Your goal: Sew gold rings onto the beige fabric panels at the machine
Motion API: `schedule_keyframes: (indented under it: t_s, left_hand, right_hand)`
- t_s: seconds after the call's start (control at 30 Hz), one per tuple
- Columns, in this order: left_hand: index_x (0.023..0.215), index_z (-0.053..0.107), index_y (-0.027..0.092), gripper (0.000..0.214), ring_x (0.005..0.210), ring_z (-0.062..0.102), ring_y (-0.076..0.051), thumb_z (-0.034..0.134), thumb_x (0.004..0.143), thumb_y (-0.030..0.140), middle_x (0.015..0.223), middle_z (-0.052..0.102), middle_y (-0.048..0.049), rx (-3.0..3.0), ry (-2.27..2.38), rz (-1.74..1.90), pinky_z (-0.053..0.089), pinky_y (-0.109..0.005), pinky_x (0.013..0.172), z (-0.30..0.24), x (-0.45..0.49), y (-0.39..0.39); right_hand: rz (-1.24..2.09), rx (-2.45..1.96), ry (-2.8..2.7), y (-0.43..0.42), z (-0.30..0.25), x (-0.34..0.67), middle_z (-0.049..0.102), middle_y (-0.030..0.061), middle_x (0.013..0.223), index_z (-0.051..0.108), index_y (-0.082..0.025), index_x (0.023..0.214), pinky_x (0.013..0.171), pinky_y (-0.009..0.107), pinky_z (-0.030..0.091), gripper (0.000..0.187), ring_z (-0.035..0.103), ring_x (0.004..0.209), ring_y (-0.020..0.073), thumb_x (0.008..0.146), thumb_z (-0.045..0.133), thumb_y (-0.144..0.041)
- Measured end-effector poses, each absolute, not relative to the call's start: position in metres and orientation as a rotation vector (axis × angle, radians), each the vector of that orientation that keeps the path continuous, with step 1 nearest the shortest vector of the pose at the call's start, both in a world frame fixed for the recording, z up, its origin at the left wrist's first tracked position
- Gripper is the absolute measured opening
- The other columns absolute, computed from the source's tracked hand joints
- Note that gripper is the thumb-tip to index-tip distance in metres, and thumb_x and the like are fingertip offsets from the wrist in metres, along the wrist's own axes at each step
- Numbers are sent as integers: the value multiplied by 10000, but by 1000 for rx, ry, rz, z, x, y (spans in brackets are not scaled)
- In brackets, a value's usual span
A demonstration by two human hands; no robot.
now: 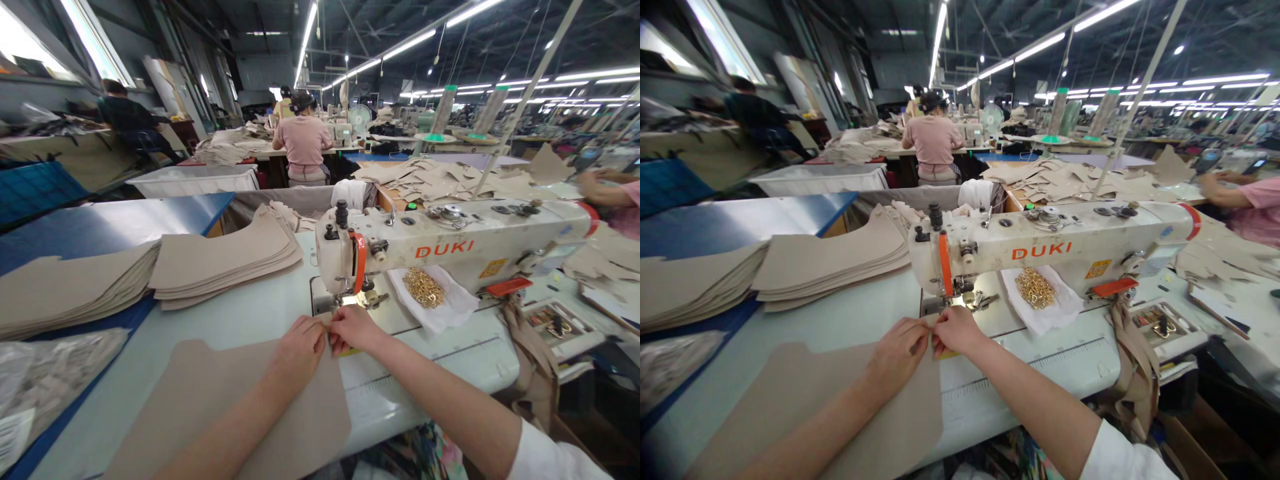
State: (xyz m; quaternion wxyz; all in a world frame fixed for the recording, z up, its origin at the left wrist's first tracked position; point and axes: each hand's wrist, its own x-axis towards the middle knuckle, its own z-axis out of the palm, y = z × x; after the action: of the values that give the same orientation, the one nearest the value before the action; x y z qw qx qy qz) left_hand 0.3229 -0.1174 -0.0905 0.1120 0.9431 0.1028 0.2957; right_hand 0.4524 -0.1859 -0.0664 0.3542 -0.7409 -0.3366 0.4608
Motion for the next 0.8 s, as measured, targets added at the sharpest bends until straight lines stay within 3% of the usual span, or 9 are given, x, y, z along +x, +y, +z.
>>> schedule_keyframes:
  t_s: [0.13, 0.23, 0.33, 0.53, 0.8]
  left_hand:
    - [720, 537, 191, 189, 719, 600, -196, 467, 833, 56, 723, 638, -37, 2751, 302, 860, 536, -323, 676, -91, 324, -115]
    - [726, 533, 194, 183, 726, 604, -195, 479, 811, 41, 742, 649, -35, 2722, 307, 868, 535, -322, 680, -91, 324, -114]
    - [730, 531, 201, 188, 726, 606, -188, 473, 808, 41, 750, 652, -28, 2697, 322, 877, 532, -318, 686, -92, 324, -114]
    - [727, 526, 203, 191, 714, 598, -186, 446, 823, 58, 736, 643, -25, 2683, 336, 885, 525, -319, 671, -91, 325, -115]
    - [725, 531, 203, 189, 717, 598, -184, 456, 829, 64, 737, 649, -27, 2702, 316, 892, 527, -314, 682, -91, 325, -114]
  right_hand:
    - [1014, -1991, -1066, -192, -69, 456, 632, -15, 538, 561, -163, 638, 460, 191, 469, 220, 610, 438, 110, 828, 470, -99]
    - [735, -2026, -1265, -204, -70, 460, 689, 39, 757, 636, -168, 771, 695, 266, 487, 158, 654, 710, 160, 847, 504, -123]
    - [555, -1981, -1481, -217, -72, 464, 675, 62, 918, 675, -192, 850, 849, 313, 418, 143, 587, 940, 205, 851, 545, -133]
    - [15, -1980, -1959, -226, -83, 465, 632, 40, 825, 682, -188, 878, 691, 271, 407, 160, 534, 805, 188, 890, 529, -140]
    - [-174, -1961, -2053, -225, -87, 466, 610, 22, 800, 646, -183, 823, 668, 277, 401, 83, 521, 781, 188, 858, 590, -134]
